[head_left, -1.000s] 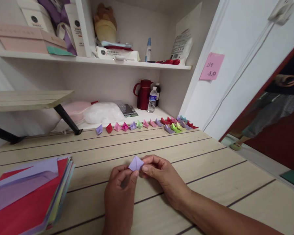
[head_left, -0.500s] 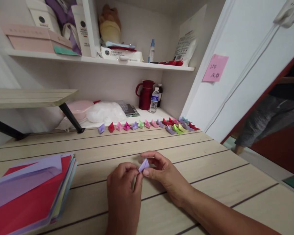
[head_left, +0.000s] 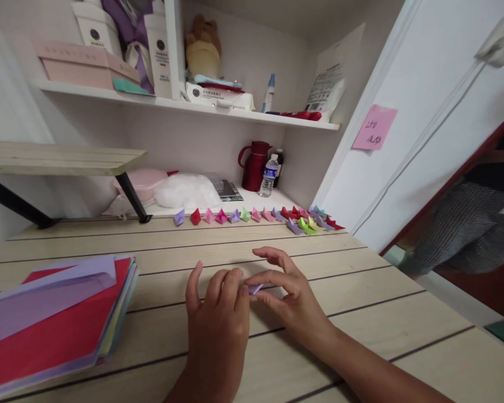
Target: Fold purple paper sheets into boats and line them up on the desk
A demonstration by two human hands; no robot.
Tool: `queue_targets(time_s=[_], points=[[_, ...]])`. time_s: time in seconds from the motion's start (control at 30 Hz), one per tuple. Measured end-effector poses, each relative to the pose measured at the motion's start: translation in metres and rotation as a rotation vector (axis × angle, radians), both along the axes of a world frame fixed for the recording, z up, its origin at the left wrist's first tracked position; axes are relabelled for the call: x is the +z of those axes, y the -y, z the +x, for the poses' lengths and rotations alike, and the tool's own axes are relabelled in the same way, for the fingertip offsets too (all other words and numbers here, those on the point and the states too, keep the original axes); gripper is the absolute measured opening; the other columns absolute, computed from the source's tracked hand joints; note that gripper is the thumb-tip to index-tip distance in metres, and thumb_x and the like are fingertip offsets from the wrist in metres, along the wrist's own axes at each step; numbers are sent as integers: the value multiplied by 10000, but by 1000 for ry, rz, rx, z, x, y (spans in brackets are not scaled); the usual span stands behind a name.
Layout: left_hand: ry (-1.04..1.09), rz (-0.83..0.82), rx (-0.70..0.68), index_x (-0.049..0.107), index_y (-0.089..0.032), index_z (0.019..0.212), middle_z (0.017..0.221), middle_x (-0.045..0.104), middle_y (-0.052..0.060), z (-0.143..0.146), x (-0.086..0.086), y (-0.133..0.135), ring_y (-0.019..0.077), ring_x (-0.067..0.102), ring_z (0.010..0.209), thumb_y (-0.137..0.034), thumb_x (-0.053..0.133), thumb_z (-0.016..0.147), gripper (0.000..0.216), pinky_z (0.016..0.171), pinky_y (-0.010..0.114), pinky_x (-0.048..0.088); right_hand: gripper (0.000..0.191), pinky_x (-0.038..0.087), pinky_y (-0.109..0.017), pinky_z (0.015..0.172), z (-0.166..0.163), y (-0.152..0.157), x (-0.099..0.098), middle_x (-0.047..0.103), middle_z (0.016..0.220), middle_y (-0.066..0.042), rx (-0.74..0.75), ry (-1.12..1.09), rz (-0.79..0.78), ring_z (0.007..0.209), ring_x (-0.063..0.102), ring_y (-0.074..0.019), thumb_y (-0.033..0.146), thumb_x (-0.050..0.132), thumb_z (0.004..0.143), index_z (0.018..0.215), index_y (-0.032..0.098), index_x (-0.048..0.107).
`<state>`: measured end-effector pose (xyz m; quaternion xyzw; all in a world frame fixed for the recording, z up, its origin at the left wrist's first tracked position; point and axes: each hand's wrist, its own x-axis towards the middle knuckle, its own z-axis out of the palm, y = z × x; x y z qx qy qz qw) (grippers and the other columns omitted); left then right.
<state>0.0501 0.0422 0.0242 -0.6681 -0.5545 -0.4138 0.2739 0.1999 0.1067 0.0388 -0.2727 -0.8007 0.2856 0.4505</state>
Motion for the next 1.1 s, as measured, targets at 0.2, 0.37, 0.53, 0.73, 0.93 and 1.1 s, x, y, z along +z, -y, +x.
queue_targets(time_s=[0.2, 0.37, 0.53, 0.73, 0.93, 1.1], points=[[87, -73, -74, 673, -214, 826, 1022, 729, 35, 1, 5, 5, 213, 638, 980, -85, 505, 907, 227, 1167, 549, 163, 150, 452, -479, 943, 3, 4, 4, 615, 1279, -85, -51, 81, 286, 1165, 547, -296, 205, 654, 913, 904, 293, 775], [481, -218, -253, 676, -247, 756, 857, 674, -1, -10, 1, -4, 188, 636, 844, -100, 619, 803, 164, 881, 428, 468, 201, 429, -451, 860, 1, 8, 10, 753, 972, -34, 7, 101, 372, 919, 616, -242, 151, 643, 910, 913, 313, 761], [728, -268, -302, 680, -245, 756, 855, 653, 5, -13, -12, -17, 175, 652, 843, -163, 673, 735, 85, 768, 327, 535, 78, 413, -430, 913, -3, -3, 4, 731, 930, -49, 48, -97, -158, 963, 604, -256, 298, 775, 827, 753, 274, 767], [969, -370, -305, 689, -233, 989, 966, 700, 40, -11, -15, -19, 183, 663, 793, -254, 734, 672, 321, 792, 372, 549, 277, 409, -387, 878, 0, -25, -11, 629, 1193, -74, -18, -354, -668, 1027, 581, -255, 421, 868, 672, 675, 195, 709], [1059, -495, -416, 733, -230, 847, 894, 710, 45, -12, -11, -19, 199, 679, 784, -356, 692, 697, 200, 763, 358, 545, 236, 410, -363, 901, -2, -17, -8, 635, 1162, -49, 53, -399, -728, 1086, 566, -252, 386, 895, 635, 704, 222, 739], [1102, -531, -440, 745, -222, 815, 852, 706, 52, -11, -7, -19, 209, 670, 809, -372, 672, 715, 195, 762, 342, 523, 164, 423, -354, 897, -5, -10, -4, 626, 1144, -46, 129, -354, -725, 1088, 556, -244, 346, 888, 659, 724, 244, 777]])
